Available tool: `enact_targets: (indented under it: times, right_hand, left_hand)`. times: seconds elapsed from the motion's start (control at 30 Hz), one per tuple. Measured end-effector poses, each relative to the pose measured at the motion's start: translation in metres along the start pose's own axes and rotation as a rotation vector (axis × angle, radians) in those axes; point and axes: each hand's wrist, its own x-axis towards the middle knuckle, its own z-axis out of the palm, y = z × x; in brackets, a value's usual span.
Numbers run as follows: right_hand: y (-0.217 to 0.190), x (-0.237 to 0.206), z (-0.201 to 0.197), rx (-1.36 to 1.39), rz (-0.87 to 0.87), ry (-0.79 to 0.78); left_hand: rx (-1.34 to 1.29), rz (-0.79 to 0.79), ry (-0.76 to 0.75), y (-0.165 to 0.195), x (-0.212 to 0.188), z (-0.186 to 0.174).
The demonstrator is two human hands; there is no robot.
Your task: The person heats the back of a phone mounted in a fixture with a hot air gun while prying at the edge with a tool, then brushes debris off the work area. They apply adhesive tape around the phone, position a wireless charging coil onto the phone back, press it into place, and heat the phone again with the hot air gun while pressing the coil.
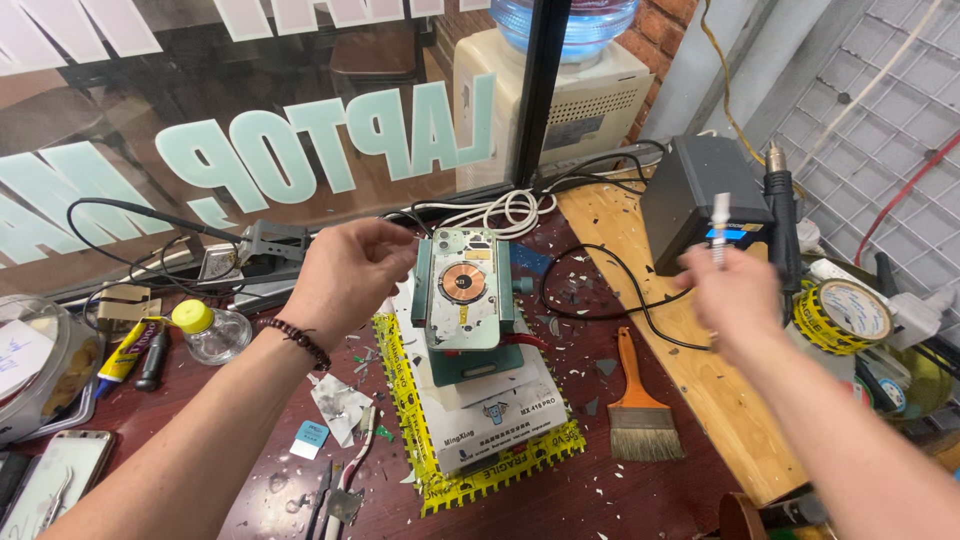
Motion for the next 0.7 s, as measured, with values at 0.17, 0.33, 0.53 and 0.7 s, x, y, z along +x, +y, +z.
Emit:
enact_targets:
  times: [0.17, 0.33, 0.53, 0.7]
  right_hand:
    - [0.031, 0.092, -0.090, -0.312, -0.139, 0.320]
    - [0.057, 0.154, -0.098, -0.337, 0.103, 0.159]
    - [0.058, 0.162, -0.070, -0.380, 0.131, 0.142]
    - [0.064, 0.158, -0.096, -0.044, -0.204, -0.018]
  left_hand:
    - [-0.090, 0.016, 0.043, 0.021, 0.008, 0.014]
    - [-0.195, -0.041, 0.043, 0.021, 0.017, 0.033]
    - [-0.244, -0.129, 0.051, 0.028, 0.021, 0.038]
    - [-0.180, -0.010, -0.024, 0.051, 0.027, 0.053]
